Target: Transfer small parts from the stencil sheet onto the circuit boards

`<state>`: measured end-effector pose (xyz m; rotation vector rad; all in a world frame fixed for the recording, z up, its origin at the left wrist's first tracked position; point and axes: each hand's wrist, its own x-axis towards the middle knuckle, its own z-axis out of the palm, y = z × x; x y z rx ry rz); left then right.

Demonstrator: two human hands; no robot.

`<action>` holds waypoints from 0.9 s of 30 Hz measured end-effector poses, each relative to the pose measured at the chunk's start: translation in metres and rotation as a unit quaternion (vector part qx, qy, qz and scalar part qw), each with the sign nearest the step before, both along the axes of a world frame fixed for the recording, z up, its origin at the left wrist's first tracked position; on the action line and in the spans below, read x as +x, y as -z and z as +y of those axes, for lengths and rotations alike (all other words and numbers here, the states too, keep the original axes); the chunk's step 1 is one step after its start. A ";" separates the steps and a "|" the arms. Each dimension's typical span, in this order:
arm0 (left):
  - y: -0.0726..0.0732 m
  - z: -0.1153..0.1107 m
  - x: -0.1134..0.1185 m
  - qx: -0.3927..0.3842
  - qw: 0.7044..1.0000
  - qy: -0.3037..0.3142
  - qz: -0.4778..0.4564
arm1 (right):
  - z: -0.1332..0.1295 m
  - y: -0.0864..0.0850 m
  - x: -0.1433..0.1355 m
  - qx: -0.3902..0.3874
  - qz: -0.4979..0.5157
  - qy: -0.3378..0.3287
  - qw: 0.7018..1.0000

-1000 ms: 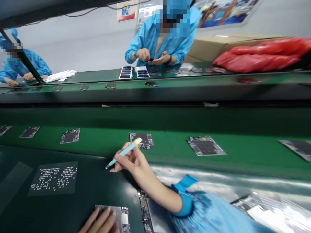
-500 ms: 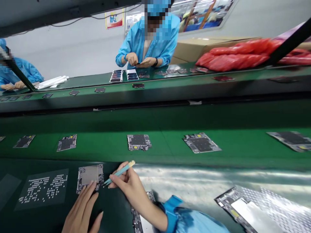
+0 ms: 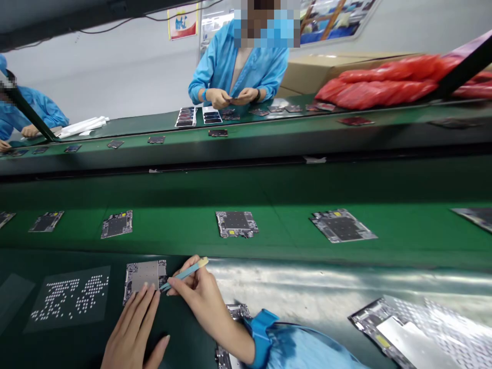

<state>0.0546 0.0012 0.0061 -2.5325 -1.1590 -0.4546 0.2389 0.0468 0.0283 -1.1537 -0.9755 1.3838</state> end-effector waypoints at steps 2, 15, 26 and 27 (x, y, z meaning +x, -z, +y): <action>0.000 0.001 0.001 -0.003 1.000 -0.010 0.003 | -0.001 0.001 -0.001 0.001 -0.002 -0.003 1.000; -0.012 0.024 0.029 -0.122 0.990 -0.066 -0.037 | 0.011 -0.054 0.034 0.072 0.100 0.129 0.984; -0.029 0.064 0.049 -0.123 0.980 -0.060 -0.143 | 0.013 -0.064 0.031 0.066 0.068 0.025 0.995; -0.027 0.051 0.027 -0.103 0.976 -0.104 -0.162 | 0.013 -0.065 0.025 0.062 0.080 0.001 0.995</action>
